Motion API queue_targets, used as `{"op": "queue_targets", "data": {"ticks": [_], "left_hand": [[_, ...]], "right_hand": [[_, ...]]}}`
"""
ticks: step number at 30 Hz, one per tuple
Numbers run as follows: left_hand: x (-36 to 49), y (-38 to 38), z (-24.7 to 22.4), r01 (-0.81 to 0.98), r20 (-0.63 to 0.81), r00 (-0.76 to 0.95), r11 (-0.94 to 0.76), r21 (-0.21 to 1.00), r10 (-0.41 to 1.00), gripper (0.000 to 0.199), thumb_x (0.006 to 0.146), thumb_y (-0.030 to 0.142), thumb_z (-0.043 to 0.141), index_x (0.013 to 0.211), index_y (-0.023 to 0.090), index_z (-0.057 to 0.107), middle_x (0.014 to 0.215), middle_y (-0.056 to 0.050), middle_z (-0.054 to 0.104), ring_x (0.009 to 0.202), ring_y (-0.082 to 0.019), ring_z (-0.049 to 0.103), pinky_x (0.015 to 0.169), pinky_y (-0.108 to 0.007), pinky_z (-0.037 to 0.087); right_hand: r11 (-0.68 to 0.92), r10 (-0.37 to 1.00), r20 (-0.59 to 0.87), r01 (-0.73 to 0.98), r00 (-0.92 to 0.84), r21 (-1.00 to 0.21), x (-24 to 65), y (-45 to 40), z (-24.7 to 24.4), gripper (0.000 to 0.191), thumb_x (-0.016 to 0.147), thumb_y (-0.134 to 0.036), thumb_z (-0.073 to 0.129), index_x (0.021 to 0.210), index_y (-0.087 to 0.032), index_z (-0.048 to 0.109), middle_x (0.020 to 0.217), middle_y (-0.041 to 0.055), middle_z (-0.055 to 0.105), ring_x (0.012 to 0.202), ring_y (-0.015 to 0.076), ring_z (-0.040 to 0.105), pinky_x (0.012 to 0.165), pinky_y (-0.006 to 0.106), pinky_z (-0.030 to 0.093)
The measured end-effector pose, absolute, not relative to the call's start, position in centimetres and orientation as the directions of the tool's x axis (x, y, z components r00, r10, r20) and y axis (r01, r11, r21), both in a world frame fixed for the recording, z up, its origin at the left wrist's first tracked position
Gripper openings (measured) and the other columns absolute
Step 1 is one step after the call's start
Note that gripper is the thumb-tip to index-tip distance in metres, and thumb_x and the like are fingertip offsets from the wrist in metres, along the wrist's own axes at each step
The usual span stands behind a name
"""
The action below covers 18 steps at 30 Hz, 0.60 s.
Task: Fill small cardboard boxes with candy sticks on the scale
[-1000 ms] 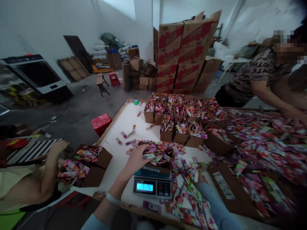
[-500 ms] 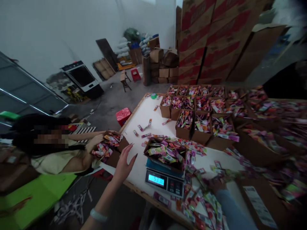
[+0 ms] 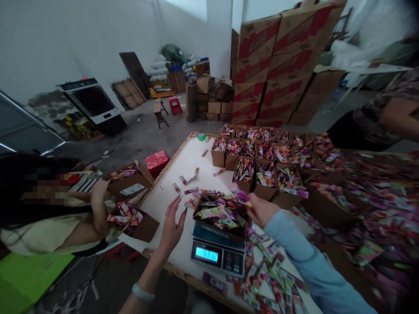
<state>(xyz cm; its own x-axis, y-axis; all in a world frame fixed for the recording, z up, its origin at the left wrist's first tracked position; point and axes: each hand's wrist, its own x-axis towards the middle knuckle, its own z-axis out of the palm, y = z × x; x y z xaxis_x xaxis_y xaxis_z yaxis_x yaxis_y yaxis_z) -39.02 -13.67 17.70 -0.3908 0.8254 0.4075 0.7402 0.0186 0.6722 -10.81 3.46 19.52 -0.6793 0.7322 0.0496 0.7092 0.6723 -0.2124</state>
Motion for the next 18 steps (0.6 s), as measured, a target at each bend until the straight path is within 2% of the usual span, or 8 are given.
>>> {"op": "queue_targets", "data": {"ticks": [4,7,9,12,14,15,16,18], "left_hand": [[-37.0,-11.5,19.6,0.826,0.404,-0.183,-0.082,0.557,0.896,0.057,0.086,0.026,0.043,0.141,0.025,0.025,0.147,-0.014,0.03,0.137,-0.025,0.025,0.109,-0.05,0.027],[-36.0,-9.9,19.1,0.856,0.283,0.044,-0.182,0.483,0.958,0.042,0.086,0.029,0.044,0.128,0.028,0.049,0.14,-0.009,0.043,0.135,-0.026,0.028,0.108,-0.051,0.028],[-35.5,-8.9,18.2,0.858,0.202,0.145,-0.224,0.462,0.969,0.031,0.085,0.029,0.045,0.11,0.029,0.064,0.123,-0.006,0.059,0.124,-0.025,0.041,0.104,-0.049,0.033],[-34.8,-7.6,17.4,0.863,0.072,0.162,-0.177,0.474,0.984,0.026,0.082,0.028,0.05,0.101,0.028,0.068,0.105,-0.006,0.067,0.104,-0.024,0.053,0.093,-0.046,0.042],[-34.5,-6.9,17.6,0.865,0.007,0.157,-0.141,0.482,0.988,0.026,0.081,0.028,0.052,0.1,0.026,0.069,0.102,-0.006,0.067,0.098,-0.024,0.055,0.088,-0.044,0.045],[-34.4,-6.6,18.0,0.862,-0.015,0.167,-0.139,0.488,0.986,0.026,0.081,0.027,0.052,0.1,0.026,0.069,0.102,-0.006,0.068,0.097,-0.024,0.056,0.087,-0.043,0.045],[-34.4,-6.5,18.4,0.854,-0.03,0.182,-0.143,0.5,0.983,0.026,0.081,0.026,0.051,0.1,0.025,0.069,0.103,-0.007,0.068,0.098,-0.024,0.056,0.089,-0.043,0.045],[-34.8,-6.7,19.6,0.828,-0.033,0.189,-0.141,0.543,0.981,0.029,0.079,0.022,0.051,0.101,0.025,0.069,0.109,-0.007,0.066,0.103,-0.023,0.057,0.093,-0.042,0.043]], "right_hand": [[0.771,0.629,-0.089,0.634,-0.773,-0.062,-19.4,0.5,21.8,0.033,0.077,-0.015,0.048,0.109,-0.018,0.057,0.093,0.0147,0.069,0.081,0.0306,0.067,0.064,0.041,0.052],[0.754,0.639,-0.18,0.655,-0.748,-0.046,-20.9,-0.7,20.9,0.032,0.079,-0.013,0.047,0.108,-0.016,0.059,0.094,0.015,0.069,0.08,0.0309,0.068,0.064,0.043,0.053],[0.753,0.627,-0.173,0.648,-0.759,-0.115,-19.4,-0.3,21.1,0.034,0.076,-0.022,0.056,0.109,-0.014,0.059,0.1,0.0165,0.067,0.082,0.0314,0.067,0.066,0.042,0.054],[0.72,0.633,0.036,0.572,-0.773,-0.392,-14.5,1.8,20.9,0.046,0.076,-0.041,0.058,0.113,-0.015,0.055,0.108,0.0145,0.064,0.088,0.0258,0.065,0.073,0.038,0.053],[0.575,0.765,0.134,0.575,-0.63,-0.581,-10.2,3.5,18.6,0.047,0.081,-0.047,0.046,0.117,-0.017,0.051,0.104,0.011,0.065,0.082,0.0192,0.064,0.072,0.032,0.053],[0.439,0.858,0.092,0.628,-0.506,-0.642,-7.9,4.2,16.5,0.049,0.082,-0.048,0.043,0.118,-0.015,0.049,0.096,0.0103,0.066,0.073,0.0176,0.064,0.066,0.031,0.053],[0.286,0.926,0.002,0.696,-0.379,-0.658,-5.8,4.6,14.0,0.054,0.08,-0.05,0.043,0.119,-0.013,0.047,0.09,0.0102,0.066,0.066,0.0178,0.063,0.061,0.031,0.053],[0.039,0.964,-0.198,0.834,-0.176,-0.551,-2.1,4.4,8.2,0.061,0.071,-0.05,0.052,0.118,-0.011,0.048,0.088,0.0128,0.067,0.067,0.0222,0.064,0.066,0.037,0.054]]}}
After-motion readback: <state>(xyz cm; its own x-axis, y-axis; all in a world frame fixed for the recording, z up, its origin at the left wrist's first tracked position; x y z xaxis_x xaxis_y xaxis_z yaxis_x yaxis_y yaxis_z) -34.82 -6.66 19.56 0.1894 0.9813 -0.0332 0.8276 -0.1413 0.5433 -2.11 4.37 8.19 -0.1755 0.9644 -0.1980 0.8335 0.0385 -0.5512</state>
